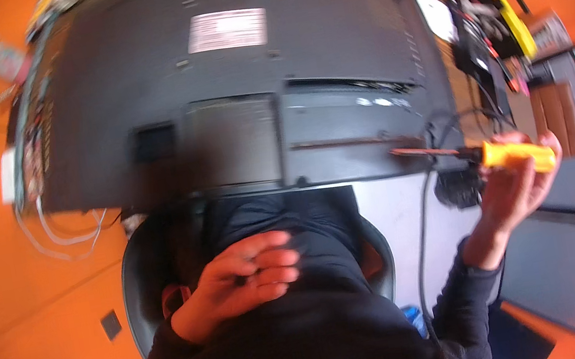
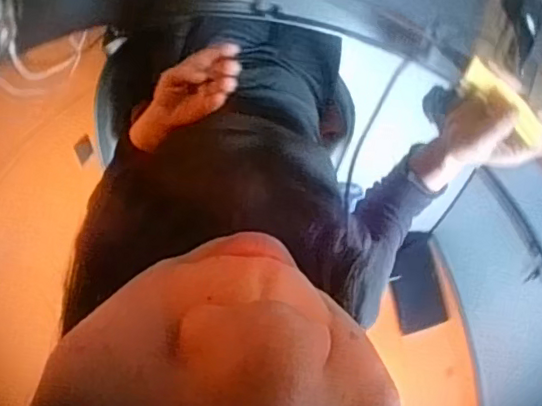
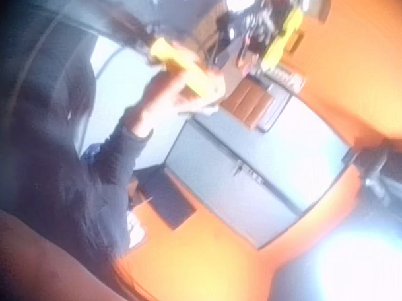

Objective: The person uses a yellow-handled screwdriver to remove screws from the back panel of a CRT television. They rotate the television to access different screw locations and continue unscrewing until the back cover is loosened.

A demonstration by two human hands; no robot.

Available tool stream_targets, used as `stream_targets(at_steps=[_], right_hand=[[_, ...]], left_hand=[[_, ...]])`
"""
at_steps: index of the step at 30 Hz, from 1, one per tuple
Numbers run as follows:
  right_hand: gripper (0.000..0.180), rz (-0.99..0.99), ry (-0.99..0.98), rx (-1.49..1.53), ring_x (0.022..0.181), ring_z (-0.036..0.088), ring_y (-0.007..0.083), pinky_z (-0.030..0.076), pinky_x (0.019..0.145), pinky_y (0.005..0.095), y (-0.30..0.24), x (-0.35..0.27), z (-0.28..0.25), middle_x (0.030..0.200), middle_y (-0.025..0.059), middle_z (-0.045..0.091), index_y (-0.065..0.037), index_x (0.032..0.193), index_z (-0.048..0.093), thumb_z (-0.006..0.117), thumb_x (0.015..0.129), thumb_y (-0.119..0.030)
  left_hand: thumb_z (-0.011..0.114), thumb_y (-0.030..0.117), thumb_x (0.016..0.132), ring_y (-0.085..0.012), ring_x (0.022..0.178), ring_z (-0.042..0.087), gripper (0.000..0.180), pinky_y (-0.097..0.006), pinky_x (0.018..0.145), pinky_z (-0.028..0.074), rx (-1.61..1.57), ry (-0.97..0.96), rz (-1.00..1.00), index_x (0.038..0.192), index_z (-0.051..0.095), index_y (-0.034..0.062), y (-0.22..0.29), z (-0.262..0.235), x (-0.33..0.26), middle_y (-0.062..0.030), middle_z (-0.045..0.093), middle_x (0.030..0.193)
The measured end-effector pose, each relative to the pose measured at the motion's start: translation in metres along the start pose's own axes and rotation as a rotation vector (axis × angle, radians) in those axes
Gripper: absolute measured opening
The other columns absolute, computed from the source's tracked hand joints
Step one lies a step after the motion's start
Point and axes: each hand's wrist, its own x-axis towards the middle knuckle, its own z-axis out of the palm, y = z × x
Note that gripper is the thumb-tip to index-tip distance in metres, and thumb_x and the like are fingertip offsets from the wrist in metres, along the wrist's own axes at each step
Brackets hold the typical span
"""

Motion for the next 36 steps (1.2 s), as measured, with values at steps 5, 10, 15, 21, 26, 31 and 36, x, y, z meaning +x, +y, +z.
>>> stream_targets(at_steps=[5,10,15,21,26,31,36], right_hand=[[0.038,-0.097,-0.158,-0.049,0.08,0.059,0.0228,0.051,0.05,0.0214,-0.007,0.019,0.032,0.086,0.02,0.057,-0.008,0.117,0.035,0.052,0.089,-0.026],[0.032,-0.142,-0.343,-0.173,0.081,0.061,0.0234,0.052,0.053,0.0229,-0.012,0.041,0.082,0.093,0.017,0.059,-0.009,0.113,0.035,0.051,0.089,-0.023],[0.031,-0.008,-0.621,-0.09,0.072,0.063,0.0219,0.052,0.06,0.0248,-0.027,0.054,0.138,0.096,0.0216,0.058,-0.008,0.113,0.032,0.049,0.088,-0.013],[0.046,-0.141,-0.723,-0.273,0.075,0.063,0.0223,0.052,0.066,0.0259,-0.031,0.055,0.182,0.101,0.0235,0.056,-0.01,0.115,0.027,0.056,0.081,0.001],[0.039,-0.283,-0.745,-0.363,0.084,0.062,0.0227,0.051,0.071,0.0267,-0.017,0.065,0.197,0.107,0.0244,0.053,-0.012,0.116,0.028,0.05,0.086,0.001],[0.042,-0.337,-0.821,-0.352,0.086,0.062,0.0252,0.051,0.073,0.0298,-0.011,0.075,0.219,0.107,0.0273,0.053,-0.012,0.118,0.027,0.049,0.086,0.003],[0.036,-0.342,-0.856,-0.355,0.085,0.063,0.0261,0.052,0.071,0.0269,-0.016,0.084,0.248,0.104,0.0273,0.055,-0.012,0.108,0.027,0.051,0.085,0.001]], left_hand=[[0.033,0.006,0.092,-0.028,0.122,0.04,0.044,-0.037,0.1,0.037,0.22,0.055,-0.002,0.134,0.026,-0.0014,0.007,-0.009,-0.013,-0.0188,0.038,0.133],[0.027,0.007,0.093,-0.0296,0.121,0.041,0.042,-0.038,0.1,0.037,0.238,0.142,0.052,0.134,0.025,-0.0021,0.018,-0.011,-0.028,-0.0204,0.038,0.132],[0.031,0.003,0.091,-0.0259,0.12,0.042,0.045,-0.035,0.099,0.038,0.274,0.255,0.111,0.135,0.023,-0.001,0.031,-0.016,-0.041,-0.018,0.038,0.133],[0.036,-0.004,0.082,-0.0244,0.123,0.038,0.056,-0.032,0.102,0.034,0.22,0.167,0.186,0.136,0.021,-0.0014,0.047,-0.024,-0.053,-0.0166,0.034,0.135],[0.037,-0.01,0.077,-0.026,0.125,0.035,0.059,-0.033,0.104,0.033,0.282,0.192,0.239,0.134,0.023,-0.0028,0.06,-0.018,-0.059,-0.0181,0.033,0.135],[0.036,-0.013,0.075,-0.0272,0.125,0.034,0.057,-0.034,0.105,0.031,0.417,0.451,0.232,0.131,0.026,-0.0046,0.072,-0.015,-0.056,-0.0186,0.031,0.134],[0.033,-0.01,0.076,-0.0265,0.125,0.034,0.052,-0.035,0.106,0.029,0.489,0.371,0.18,0.128,0.029,-0.0075,0.088,-0.027,-0.06,-0.0188,0.033,0.134]])
